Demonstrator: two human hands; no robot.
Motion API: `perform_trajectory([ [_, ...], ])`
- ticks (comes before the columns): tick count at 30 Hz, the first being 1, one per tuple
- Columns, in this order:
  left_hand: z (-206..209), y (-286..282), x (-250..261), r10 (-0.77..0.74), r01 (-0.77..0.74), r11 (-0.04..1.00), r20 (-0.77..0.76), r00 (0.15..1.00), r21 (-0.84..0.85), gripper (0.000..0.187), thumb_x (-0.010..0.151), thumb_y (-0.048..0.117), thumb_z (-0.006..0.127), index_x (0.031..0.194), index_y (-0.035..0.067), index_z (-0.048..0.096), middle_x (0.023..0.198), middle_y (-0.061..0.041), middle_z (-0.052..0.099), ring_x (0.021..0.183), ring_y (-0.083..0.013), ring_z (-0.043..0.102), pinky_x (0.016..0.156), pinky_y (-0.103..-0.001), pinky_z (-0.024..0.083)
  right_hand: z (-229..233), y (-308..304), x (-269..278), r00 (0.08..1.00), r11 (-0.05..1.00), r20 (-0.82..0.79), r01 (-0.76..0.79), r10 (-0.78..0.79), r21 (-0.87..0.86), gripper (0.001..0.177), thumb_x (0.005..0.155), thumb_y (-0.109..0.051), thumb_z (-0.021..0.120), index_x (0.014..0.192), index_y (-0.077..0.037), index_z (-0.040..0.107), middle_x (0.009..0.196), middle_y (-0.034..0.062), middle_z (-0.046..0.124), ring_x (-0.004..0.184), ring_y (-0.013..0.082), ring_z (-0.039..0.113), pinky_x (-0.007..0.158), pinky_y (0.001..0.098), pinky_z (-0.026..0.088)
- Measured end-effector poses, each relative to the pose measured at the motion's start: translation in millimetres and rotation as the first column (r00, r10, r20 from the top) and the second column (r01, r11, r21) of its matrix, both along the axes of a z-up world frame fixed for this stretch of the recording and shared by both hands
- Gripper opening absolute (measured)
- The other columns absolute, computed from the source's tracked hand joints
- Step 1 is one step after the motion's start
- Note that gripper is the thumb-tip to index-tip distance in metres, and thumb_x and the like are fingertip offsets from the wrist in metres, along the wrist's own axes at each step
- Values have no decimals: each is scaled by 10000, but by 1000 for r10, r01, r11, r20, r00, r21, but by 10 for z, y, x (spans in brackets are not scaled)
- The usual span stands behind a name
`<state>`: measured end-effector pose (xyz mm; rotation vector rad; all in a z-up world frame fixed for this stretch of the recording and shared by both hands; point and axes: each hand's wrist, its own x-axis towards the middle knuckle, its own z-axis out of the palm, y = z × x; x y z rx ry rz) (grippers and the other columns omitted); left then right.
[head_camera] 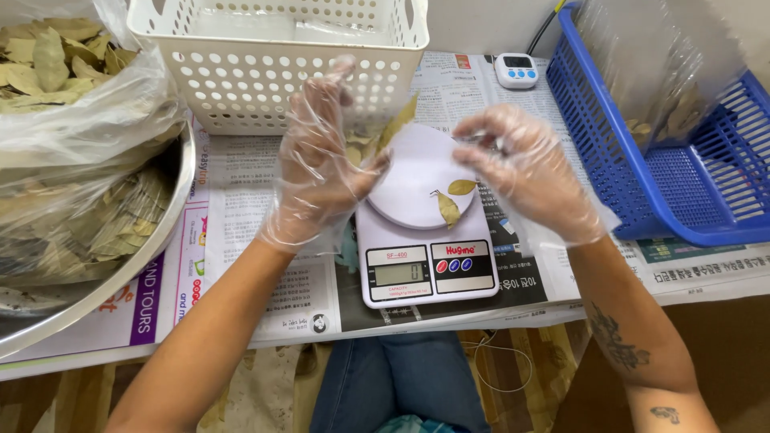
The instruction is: Weighing bay leaves on a digital scale and placing them into small plastic bags for packaging.
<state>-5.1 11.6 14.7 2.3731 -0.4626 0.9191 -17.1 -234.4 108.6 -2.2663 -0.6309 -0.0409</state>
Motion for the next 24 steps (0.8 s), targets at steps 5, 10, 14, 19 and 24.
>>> perform_trajectory([
  [5, 200, -8, -27, -197, 191, 925, 16, 980, -328, 667, 975, 416, 655, 1459, 48, 381, 1442, -177, 407, 1184, -227, 529, 1083, -375, 518, -319, -97, -140, 965, 953, -164, 160, -206, -257, 565, 751, -575, 729, 1189, -224, 664, 1250, 78, 536, 1110, 233, 602, 898, 403, 550],
  [10, 192, -4, -78, -155, 182, 948, 120, 980, -262, 831, 852, 234, 795, 1500, 22, 320, 1255, -132, 532, 1072, -208, 551, 981, -318, 522, -323, -140, -145, 948, 972, -235, 232, -214, 49, 284, 783, -226, 852, 1029, -110, 771, 1060, 60, 731, 933, 166, 687, 817, 256, 584],
  [14, -19, -15, -41, -101, 111, 990, 106, 989, -87, 730, 967, 323, 674, 1499, 9, 285, 1413, -149, 576, 1215, -229, 633, 1064, -282, 472, -273, -113, -121, 895, 918, -387, 326, -223, 225, 181, 788, -85, 863, 923, -27, 758, 842, 64, 743, 764, 119, 678, 704, 203, 568],
  [19, -486, 53, 157, 372, -206, 762, -155, 915, 614, 1127, 1117, 899, 347, 1656, -19, -22, 1738, -214, -50, 1595, -344, -83, 1359, -417, -29, -95, -29, -112, 956, 891, -269, 221, -117, 398, 188, 856, 51, 759, 1019, -19, 699, 942, 104, 735, 833, 173, 722, 762, 237, 660],
  [24, -368, 68, 123, -10, -10, 977, 93, 996, 212, 944, 1053, 603, 606, 1615, -36, 196, 1703, -170, 306, 1603, -289, 194, 1350, -383, 42, 138, 49, -84, 992, 939, 119, -68, 29, 338, 114, 1051, -22, 674, 1140, 27, 621, 1071, 155, 694, 949, 209, 729, 891, 261, 663],
])
